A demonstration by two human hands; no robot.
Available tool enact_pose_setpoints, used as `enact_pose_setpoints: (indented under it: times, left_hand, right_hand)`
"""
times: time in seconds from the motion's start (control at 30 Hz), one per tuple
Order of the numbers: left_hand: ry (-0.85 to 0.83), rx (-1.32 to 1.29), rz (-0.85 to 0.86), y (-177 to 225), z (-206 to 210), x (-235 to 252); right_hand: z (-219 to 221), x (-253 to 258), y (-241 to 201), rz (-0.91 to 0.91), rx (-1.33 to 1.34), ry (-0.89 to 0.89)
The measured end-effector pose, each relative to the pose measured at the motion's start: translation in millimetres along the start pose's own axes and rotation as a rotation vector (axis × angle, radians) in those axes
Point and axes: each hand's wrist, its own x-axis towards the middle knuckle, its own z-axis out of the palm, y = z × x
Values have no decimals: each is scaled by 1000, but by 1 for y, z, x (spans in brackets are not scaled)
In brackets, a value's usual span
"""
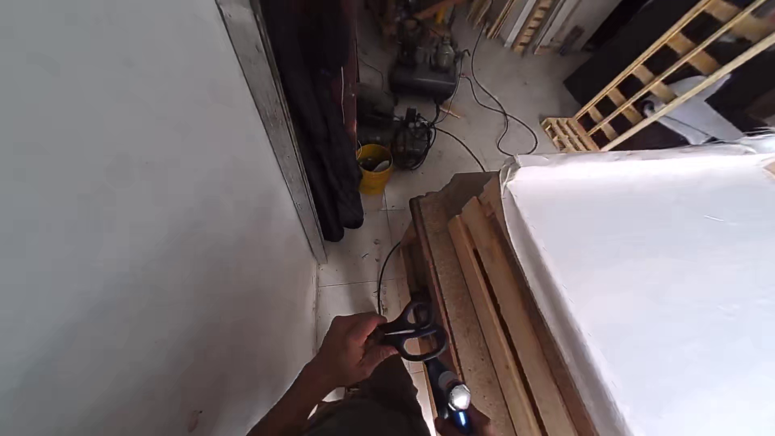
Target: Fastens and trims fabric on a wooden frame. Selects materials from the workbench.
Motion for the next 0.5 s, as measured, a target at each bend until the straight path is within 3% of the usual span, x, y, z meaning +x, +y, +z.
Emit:
enact_pose_setpoints:
  times: [0.13, 0.27, 0.5]
  left_hand:
    - [37, 67, -132, -75, -31, 58]
    - [-32, 252, -206, -150, -50, 134]
    - [-295, 268, -69, -220, -74, 293]
  right_hand:
    - [16, 108, -50, 91, -2, -39]
    - [24, 226, -98, 172, 71, -66]
    - [2, 369, -223, 144, 212, -66]
